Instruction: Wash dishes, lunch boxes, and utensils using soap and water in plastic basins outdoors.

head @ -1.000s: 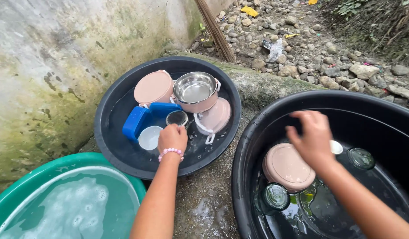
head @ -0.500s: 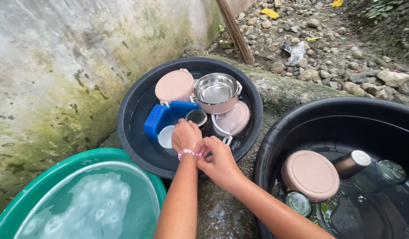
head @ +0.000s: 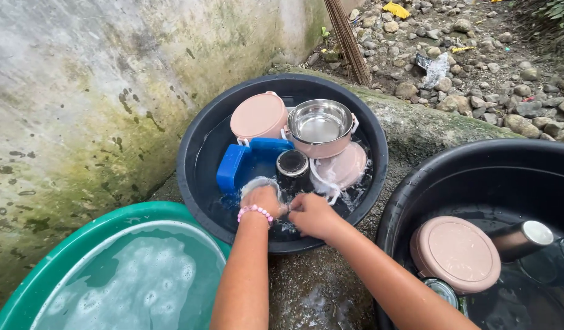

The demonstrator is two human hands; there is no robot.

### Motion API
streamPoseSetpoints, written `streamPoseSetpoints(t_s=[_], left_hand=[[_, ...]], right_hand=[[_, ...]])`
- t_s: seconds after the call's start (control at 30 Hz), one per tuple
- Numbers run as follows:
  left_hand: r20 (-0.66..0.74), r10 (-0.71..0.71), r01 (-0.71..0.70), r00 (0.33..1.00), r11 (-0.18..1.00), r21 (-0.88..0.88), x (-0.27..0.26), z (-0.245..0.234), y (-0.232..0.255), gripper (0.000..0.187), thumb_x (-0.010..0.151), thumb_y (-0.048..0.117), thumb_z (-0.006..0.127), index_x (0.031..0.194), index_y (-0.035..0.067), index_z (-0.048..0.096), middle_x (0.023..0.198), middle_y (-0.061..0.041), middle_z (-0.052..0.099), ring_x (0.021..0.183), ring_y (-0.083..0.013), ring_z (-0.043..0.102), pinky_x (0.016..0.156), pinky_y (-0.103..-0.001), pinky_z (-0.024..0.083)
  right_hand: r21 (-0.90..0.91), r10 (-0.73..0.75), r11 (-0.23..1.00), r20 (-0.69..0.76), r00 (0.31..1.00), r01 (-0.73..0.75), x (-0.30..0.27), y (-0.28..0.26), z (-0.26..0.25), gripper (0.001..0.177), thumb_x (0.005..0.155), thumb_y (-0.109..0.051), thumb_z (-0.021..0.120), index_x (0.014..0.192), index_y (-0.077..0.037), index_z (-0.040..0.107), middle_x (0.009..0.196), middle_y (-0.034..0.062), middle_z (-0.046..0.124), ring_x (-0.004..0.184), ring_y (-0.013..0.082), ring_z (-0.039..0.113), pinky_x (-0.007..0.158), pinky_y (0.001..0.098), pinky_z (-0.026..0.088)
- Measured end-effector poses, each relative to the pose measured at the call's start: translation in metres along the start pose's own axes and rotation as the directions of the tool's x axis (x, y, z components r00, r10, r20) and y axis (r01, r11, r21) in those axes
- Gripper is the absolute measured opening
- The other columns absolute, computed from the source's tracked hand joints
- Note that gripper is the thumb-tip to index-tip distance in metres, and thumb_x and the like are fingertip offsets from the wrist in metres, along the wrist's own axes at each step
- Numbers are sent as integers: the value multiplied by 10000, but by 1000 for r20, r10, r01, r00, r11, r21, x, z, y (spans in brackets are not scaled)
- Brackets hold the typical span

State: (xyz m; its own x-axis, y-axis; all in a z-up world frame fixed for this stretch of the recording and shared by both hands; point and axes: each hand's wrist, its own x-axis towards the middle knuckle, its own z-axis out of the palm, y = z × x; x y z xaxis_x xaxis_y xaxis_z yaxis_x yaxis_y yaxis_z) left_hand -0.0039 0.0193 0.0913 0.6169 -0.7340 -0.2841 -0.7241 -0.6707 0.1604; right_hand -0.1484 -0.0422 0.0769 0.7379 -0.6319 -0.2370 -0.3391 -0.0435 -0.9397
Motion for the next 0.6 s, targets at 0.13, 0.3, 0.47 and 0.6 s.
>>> streamPoseSetpoints(t_s=[0.13, 0.3, 0.47, 0.6], left_hand=[[56, 102, -103, 993, 994, 28, 17, 17, 3, 531, 785, 363, 816, 1211, 76, 681, 1318, -161, 624, 1216, -321, 618, 1015, -420, 504], [242, -5, -36, 970, 986, 163, 19, 12, 21, 354, 829, 249, 709, 1145, 101, 768, 1262, -125, 734, 1161, -305, 719, 957, -439, 591], [113, 126, -152, 986, 955, 257, 57, 61, 11, 309, 818, 270, 709, 1074, 119, 793, 1205, -122, 746, 1115, -303, 722, 918, -447, 592], [106, 148, -167, 983, 965, 202, 77, 78, 7, 281, 827, 307, 692, 1005, 114, 790, 1104, -117, 754, 1021, -300, 726, 850, -461, 577]], right_hand=[[-253, 76, 965, 19, 997, -69, 10, -6, 0, 353, 865, -58, 649, 1195, 58, 602, 937, 191, 741, 703, 274, 774, 560, 370, 649], [-170, 249, 955, 26, 968, -241, 24, -7, -4, 359, 884, -2, 564, 1234, 72, 574, 928, 287, 742, 650, 364, 775, 523, 405, 632], [-134, 288, 950, 35, 957, -281, 44, 23, -9, 334, 897, -1, 535, 1218, 68, 596, 883, 318, 754, 635, 383, 769, 494, 427, 633], [87, 367, 922, 114, 923, -377, 62, 46, -11, 370, 950, -49, 487, 1305, 52, 508, 911, 305, 715, 687, 426, 754, 534, 469, 648]])
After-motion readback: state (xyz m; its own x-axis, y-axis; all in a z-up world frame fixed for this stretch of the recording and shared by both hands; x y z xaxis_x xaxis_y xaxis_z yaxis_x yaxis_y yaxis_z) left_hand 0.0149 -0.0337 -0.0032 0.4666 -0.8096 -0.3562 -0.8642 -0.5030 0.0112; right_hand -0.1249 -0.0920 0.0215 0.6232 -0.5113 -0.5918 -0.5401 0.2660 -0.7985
